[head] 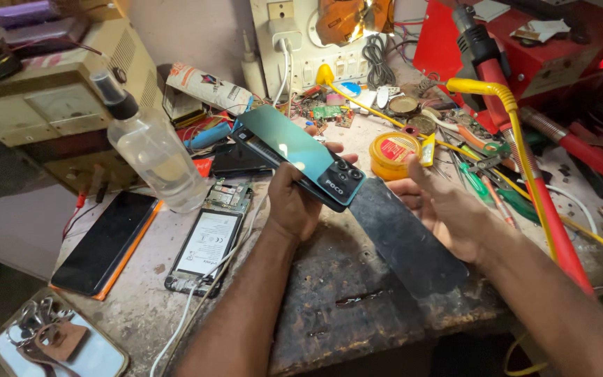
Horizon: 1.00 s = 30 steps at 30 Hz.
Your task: The person cleans the back of a teal smartphone with a black cloth, then uses a green screwdriver to remove screws from the phone's back cover. The person continues to unscrew and separate the back cover from the phone body.
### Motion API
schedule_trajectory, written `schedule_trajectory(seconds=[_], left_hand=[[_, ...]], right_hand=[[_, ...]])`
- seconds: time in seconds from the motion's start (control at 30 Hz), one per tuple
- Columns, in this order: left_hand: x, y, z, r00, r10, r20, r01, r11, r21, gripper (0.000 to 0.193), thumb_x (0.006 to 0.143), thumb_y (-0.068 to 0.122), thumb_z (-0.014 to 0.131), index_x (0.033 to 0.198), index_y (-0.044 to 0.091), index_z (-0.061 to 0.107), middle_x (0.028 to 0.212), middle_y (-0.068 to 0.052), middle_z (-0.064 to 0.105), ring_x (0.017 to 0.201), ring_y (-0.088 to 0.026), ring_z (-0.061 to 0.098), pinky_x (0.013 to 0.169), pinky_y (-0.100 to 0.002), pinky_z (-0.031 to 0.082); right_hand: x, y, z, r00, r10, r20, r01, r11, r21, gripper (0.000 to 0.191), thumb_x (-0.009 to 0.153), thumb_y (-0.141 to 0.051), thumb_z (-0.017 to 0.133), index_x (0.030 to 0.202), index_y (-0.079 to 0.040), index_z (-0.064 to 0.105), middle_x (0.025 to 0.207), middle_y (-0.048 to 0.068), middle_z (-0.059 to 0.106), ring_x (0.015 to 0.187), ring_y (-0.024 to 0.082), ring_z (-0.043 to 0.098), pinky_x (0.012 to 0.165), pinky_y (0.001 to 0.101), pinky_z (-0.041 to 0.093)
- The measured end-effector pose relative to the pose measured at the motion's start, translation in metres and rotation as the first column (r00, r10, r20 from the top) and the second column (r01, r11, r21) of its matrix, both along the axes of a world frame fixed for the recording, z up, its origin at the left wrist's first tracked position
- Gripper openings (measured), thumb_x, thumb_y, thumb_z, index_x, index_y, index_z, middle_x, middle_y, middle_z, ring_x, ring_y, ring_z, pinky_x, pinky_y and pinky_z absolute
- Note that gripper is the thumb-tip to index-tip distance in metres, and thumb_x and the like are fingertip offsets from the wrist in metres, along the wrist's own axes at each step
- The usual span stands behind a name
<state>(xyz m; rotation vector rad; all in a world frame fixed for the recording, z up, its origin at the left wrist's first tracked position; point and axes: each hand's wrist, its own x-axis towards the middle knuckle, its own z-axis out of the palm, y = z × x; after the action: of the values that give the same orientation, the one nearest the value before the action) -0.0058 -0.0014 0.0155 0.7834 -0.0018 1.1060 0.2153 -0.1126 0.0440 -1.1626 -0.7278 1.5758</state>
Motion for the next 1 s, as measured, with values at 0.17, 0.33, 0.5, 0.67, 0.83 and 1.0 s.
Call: schedule_trajectory(seconds=[0.17,0.33,0.5,0.67,0.83,1.0], left_hand=[[0.004,-0.005,-0.002,0.999,0.043,-0.022,-0.043,0.999,0.002,0.048,0.094,0.021,0.042,0.133,-0.005,0.053,0.131,-0.021,0.062,0.126,-0.041,0.064,0.107,-0.054,0.054],[0.017,0.001,-0.014,0.99,0.137,0.024,-0.135,0.989,-0.051,0.049,0.096,0.032,0.035,0.124,-0.002,0.057,0.115,-0.023,0.067,0.108,-0.037,0.069,0.096,-0.051,0.057],[0.024,0.008,-0.024,0.973,0.226,-0.035,-0.229,0.964,-0.135,0.053,0.1,0.042,0.033,0.121,-0.001,0.055,0.107,-0.015,0.067,0.105,-0.036,0.07,0.09,-0.052,0.059],[0.022,0.01,-0.019,0.984,0.17,-0.043,-0.176,0.95,-0.258,0.049,0.097,0.043,0.036,0.126,0.008,0.053,0.103,-0.015,0.067,0.097,-0.036,0.071,0.084,-0.052,0.06],[0.021,0.006,-0.01,0.981,0.176,-0.08,-0.19,0.956,-0.224,0.052,0.095,0.042,0.037,0.134,0.011,0.051,0.099,-0.014,0.066,0.093,-0.035,0.071,0.08,-0.051,0.06],[0.023,0.008,-0.011,0.973,0.212,-0.09,-0.228,0.946,-0.232,0.053,0.096,0.043,0.038,0.14,0.015,0.05,0.096,-0.012,0.065,0.09,-0.033,0.07,0.079,-0.049,0.06]], right_hand=[[-0.026,0.014,0.003,0.994,-0.052,0.093,0.046,0.997,0.061,0.016,0.092,-0.022,0.07,0.096,-0.007,0.074,0.084,0.001,0.075,0.072,0.011,0.067,0.065,0.0298,0.055],[-0.042,0.025,-0.002,0.989,-0.144,0.045,0.135,0.978,0.157,0.013,0.094,-0.017,0.071,0.087,-0.005,0.072,0.078,0.001,0.071,0.066,0.009,0.064,0.061,0.0253,0.052],[-0.046,0.036,-0.007,0.976,-0.183,0.115,0.174,0.981,0.088,0.019,0.093,-0.019,0.069,0.084,-0.004,0.071,0.071,0.006,0.069,0.056,0.012,0.062,0.05,0.0254,0.049],[-0.037,0.04,-0.004,0.972,-0.099,0.213,0.088,0.994,0.058,0.015,0.092,-0.018,0.07,0.086,-0.004,0.07,0.07,0.006,0.069,0.051,0.012,0.062,0.046,0.0253,0.05],[-0.023,0.05,-0.006,0.971,-0.014,0.239,0.01,1.0,0.017,0.017,0.092,-0.02,0.071,0.086,-0.004,0.07,0.068,0.005,0.067,0.05,0.013,0.062,0.046,0.0286,0.053],[-0.026,0.055,-0.012,0.988,-0.005,0.154,-0.004,0.998,0.055,0.018,0.094,-0.02,0.067,0.089,-0.003,0.067,0.071,0.007,0.069,0.054,0.015,0.067,0.049,0.0289,0.055]])
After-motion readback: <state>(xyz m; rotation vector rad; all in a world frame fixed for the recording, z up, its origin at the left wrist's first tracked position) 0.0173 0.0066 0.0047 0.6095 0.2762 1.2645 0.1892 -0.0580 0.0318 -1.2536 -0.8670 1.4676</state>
